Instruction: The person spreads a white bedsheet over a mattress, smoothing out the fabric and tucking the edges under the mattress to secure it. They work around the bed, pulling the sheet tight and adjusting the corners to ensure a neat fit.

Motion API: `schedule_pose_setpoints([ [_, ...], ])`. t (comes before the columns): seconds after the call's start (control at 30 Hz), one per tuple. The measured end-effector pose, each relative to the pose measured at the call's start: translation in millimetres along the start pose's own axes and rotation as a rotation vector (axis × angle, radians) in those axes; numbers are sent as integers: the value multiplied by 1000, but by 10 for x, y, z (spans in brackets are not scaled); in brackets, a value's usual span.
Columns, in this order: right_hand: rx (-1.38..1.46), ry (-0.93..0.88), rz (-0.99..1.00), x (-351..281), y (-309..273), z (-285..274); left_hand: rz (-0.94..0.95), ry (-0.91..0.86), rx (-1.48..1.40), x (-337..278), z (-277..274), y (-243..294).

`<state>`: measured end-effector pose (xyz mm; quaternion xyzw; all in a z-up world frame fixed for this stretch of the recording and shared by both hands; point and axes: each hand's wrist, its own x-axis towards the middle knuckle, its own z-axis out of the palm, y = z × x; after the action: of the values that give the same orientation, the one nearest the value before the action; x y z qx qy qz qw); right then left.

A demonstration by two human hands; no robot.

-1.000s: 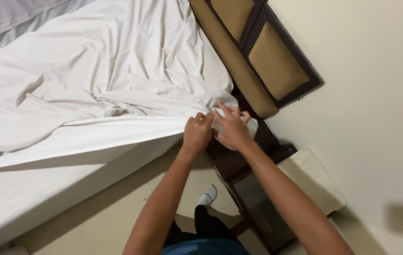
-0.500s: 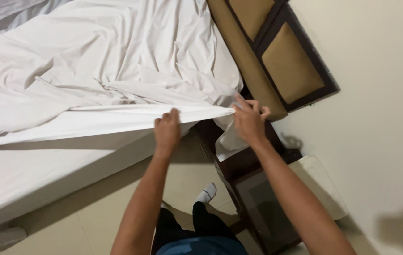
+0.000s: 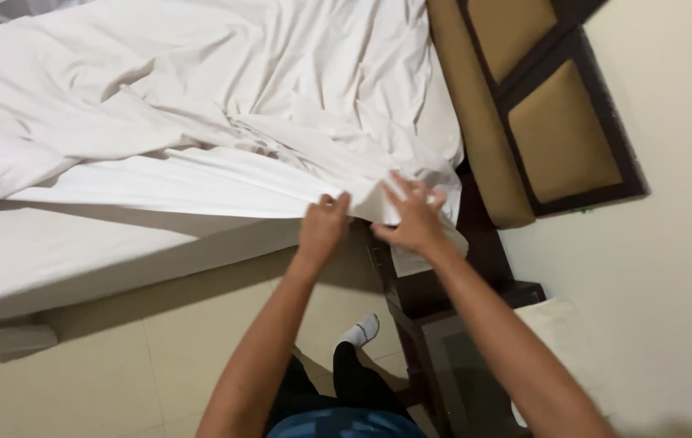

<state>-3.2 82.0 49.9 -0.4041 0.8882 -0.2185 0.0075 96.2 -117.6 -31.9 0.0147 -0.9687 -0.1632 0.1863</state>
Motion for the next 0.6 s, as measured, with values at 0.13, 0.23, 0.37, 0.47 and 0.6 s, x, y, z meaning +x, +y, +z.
schedule_pose_setpoints([
  [0.13, 85, -125, -64, 80, -333, 337, 21, 102, -13, 50, -96, 264],
  [0.23, 18, -45, 86, 92, -338, 584, 13, 86, 81, -21, -186, 201],
  [0.37, -37, -77, 68, 113, -378, 453, -76, 87, 130, -78, -298, 1],
  [0.47, -57, -42, 67, 108, -339, 390, -187, -1, 189, -243, -264, -389],
  [0.6, -66, 10, 124, 99, -268, 309, -326, -95, 264, -503, -314, -995],
])
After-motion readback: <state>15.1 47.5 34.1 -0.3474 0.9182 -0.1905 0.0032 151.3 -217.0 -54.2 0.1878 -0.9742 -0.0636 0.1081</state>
